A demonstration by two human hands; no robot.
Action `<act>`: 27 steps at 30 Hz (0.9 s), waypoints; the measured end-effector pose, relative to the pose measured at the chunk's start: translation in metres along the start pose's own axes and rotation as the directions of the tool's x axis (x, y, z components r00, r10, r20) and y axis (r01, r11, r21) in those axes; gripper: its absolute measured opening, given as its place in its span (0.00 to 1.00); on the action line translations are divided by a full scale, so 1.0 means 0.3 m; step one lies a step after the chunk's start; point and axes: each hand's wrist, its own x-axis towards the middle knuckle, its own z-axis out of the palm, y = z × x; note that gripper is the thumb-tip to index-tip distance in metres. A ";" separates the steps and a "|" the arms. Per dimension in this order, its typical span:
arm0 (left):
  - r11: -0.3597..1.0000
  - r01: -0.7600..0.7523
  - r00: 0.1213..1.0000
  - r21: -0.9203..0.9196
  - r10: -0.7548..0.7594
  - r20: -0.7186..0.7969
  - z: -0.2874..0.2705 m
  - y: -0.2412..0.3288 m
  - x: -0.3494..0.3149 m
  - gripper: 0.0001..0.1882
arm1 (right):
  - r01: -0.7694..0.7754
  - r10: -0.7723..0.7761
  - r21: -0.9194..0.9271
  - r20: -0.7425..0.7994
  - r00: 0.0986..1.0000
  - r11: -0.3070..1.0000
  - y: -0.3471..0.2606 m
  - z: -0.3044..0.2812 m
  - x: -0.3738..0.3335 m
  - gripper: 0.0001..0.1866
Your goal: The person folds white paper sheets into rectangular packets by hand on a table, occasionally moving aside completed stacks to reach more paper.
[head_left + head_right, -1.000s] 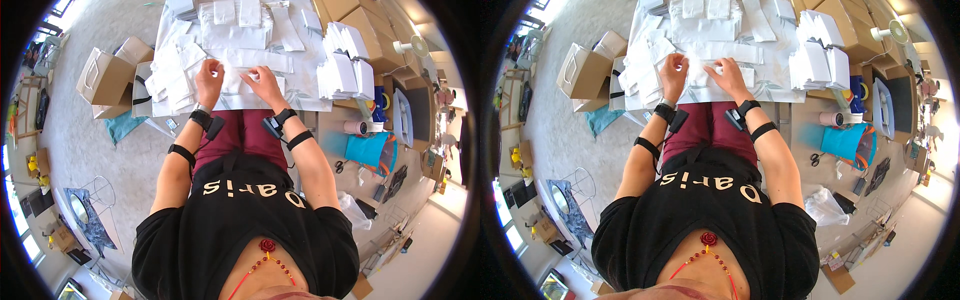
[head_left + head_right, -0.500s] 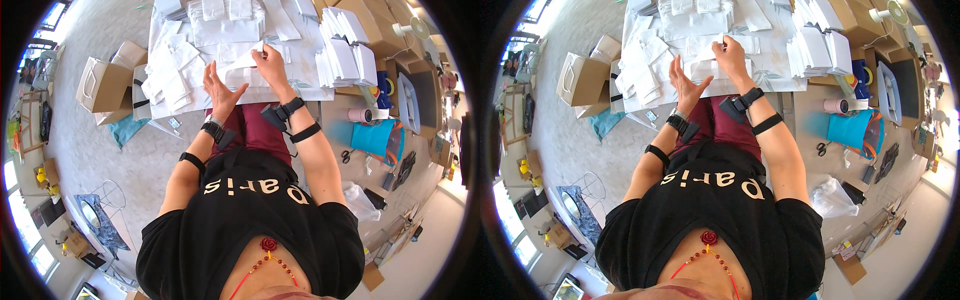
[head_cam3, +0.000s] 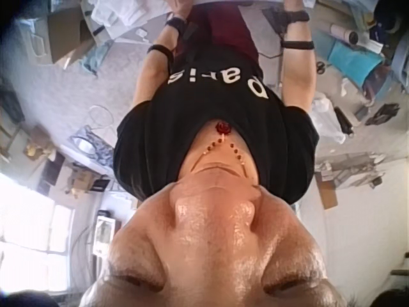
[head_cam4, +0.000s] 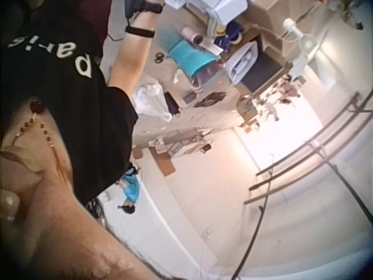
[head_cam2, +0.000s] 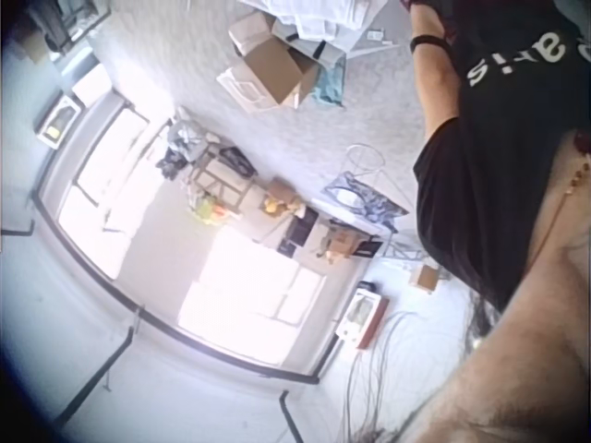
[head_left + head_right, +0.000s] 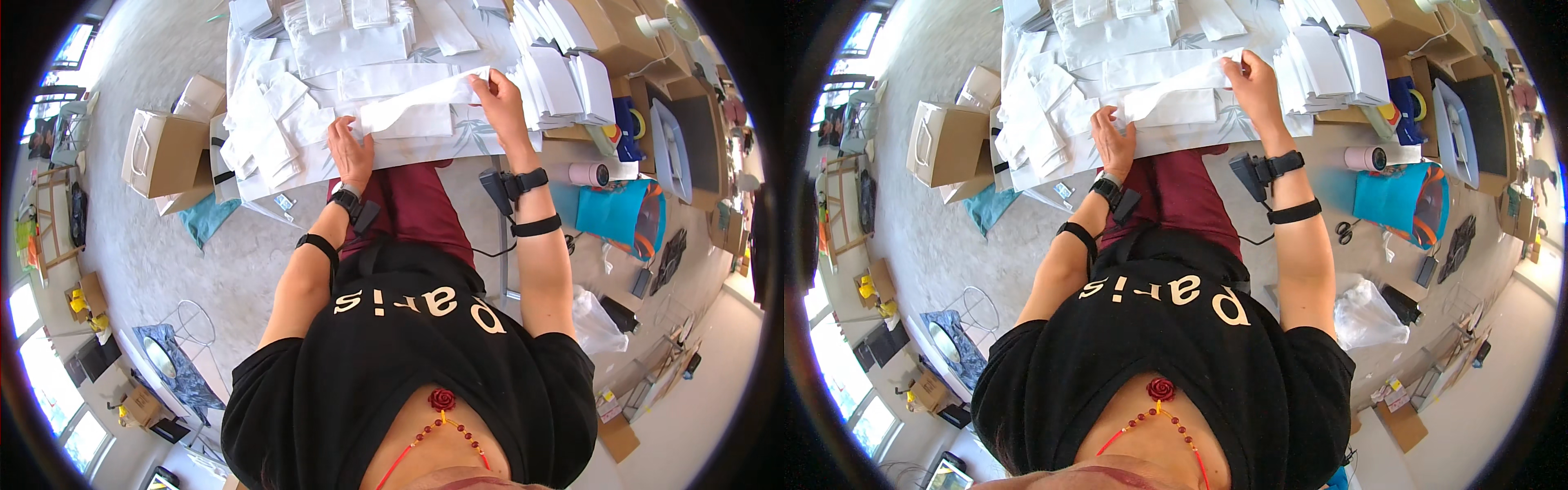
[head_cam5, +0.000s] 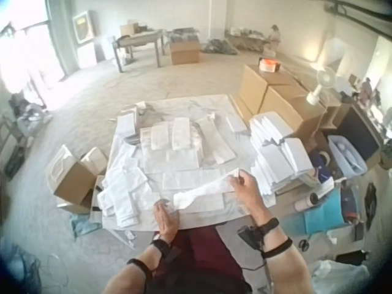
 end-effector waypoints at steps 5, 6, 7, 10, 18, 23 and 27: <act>0.989 -0.117 0.992 0.088 0.113 0.052 0.022 -0.015 0.001 0.19 | 0.025 -0.027 -0.128 -0.014 1.000 0.991 0.151 -0.099 0.023 0.12; 0.987 -0.128 0.991 0.099 0.123 0.058 0.027 -0.018 0.002 0.18 | 0.034 -0.039 -0.137 -0.039 0.998 0.990 0.178 -0.107 0.025 0.12; 0.984 -0.138 0.989 0.111 0.132 0.064 0.033 -0.021 0.002 0.17 | 0.042 -0.051 -0.146 -0.063 0.997 0.988 0.204 -0.116 0.028 0.12; 0.980 -0.149 0.987 0.132 0.139 0.077 0.041 -0.017 0.001 0.16 | -0.048 0.036 -0.198 -0.065 0.997 0.979 0.282 -0.148 0.034 0.14; 0.963 -0.210 0.977 0.167 0.202 0.068 0.048 0.003 -0.002 0.15 | -0.014 -0.043 -0.298 -0.183 0.982 0.954 0.460 -0.171 0.038 0.17; 0.955 -0.235 0.970 0.181 0.219 0.102 0.046 0.000 -0.004 0.18 | -0.058 -0.035 -0.390 -0.226 0.973 0.919 0.502 -0.171 0.044 0.18; 0.944 -0.268 0.962 0.194 0.251 0.110 0.049 0.003 -0.003 0.19 | -0.034 -0.104 -0.477 -0.260 0.960 0.878 0.539 -0.175 0.042 0.19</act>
